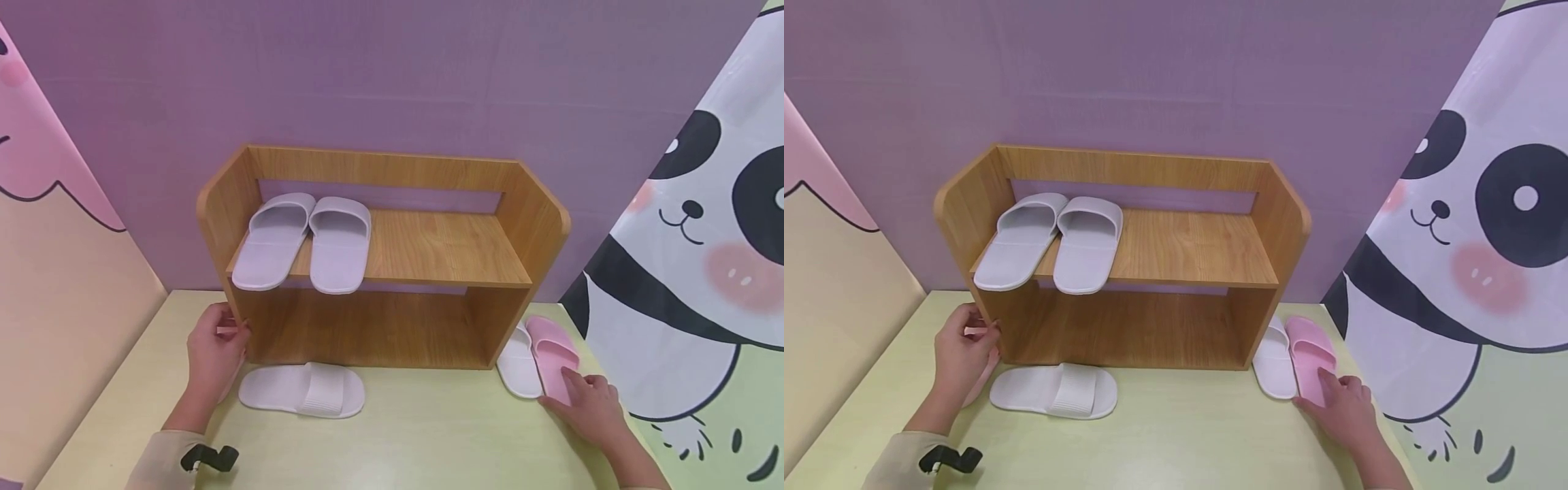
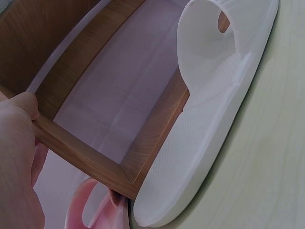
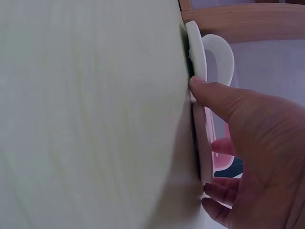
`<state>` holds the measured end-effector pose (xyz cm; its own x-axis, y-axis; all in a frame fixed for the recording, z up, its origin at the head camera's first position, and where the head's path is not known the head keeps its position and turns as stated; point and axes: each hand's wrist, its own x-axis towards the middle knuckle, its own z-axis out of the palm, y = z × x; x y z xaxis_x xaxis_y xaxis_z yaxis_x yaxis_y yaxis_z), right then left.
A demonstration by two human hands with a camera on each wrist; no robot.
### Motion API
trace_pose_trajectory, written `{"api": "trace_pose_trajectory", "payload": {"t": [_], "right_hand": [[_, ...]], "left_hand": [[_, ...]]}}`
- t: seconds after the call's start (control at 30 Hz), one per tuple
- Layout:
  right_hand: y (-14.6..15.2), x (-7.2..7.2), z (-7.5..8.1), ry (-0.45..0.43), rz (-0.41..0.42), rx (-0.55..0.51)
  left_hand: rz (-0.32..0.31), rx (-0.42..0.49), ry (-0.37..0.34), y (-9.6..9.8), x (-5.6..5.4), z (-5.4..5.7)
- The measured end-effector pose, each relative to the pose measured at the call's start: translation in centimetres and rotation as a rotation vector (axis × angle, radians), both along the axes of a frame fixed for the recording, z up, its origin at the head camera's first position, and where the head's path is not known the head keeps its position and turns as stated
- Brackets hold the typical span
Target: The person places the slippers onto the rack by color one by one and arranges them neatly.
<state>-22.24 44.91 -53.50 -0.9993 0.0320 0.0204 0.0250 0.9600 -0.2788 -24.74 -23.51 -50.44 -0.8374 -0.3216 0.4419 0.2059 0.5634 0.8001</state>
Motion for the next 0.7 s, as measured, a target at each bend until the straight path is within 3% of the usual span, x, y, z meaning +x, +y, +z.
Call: {"api": "trace_pose_trajectory", "payload": {"t": [0.27, 0.47, 0.7], "right_hand": [[-0.03, -0.22, -0.07, -0.025, -0.016, -0.026], [-0.05, -0.6, -0.15, -0.097, -0.066, -0.033], [-0.63, -0.78, 0.04, -0.116, -0.118, -0.113]], "left_hand": [[-0.005, 0.009, 0.004, 0.05, -0.09, -0.08], [-0.009, 0.028, -0.002, 0.1, -0.13, -0.16], [-0.002, 0.037, 0.004, 0.1, -0.06, -0.01]]}}
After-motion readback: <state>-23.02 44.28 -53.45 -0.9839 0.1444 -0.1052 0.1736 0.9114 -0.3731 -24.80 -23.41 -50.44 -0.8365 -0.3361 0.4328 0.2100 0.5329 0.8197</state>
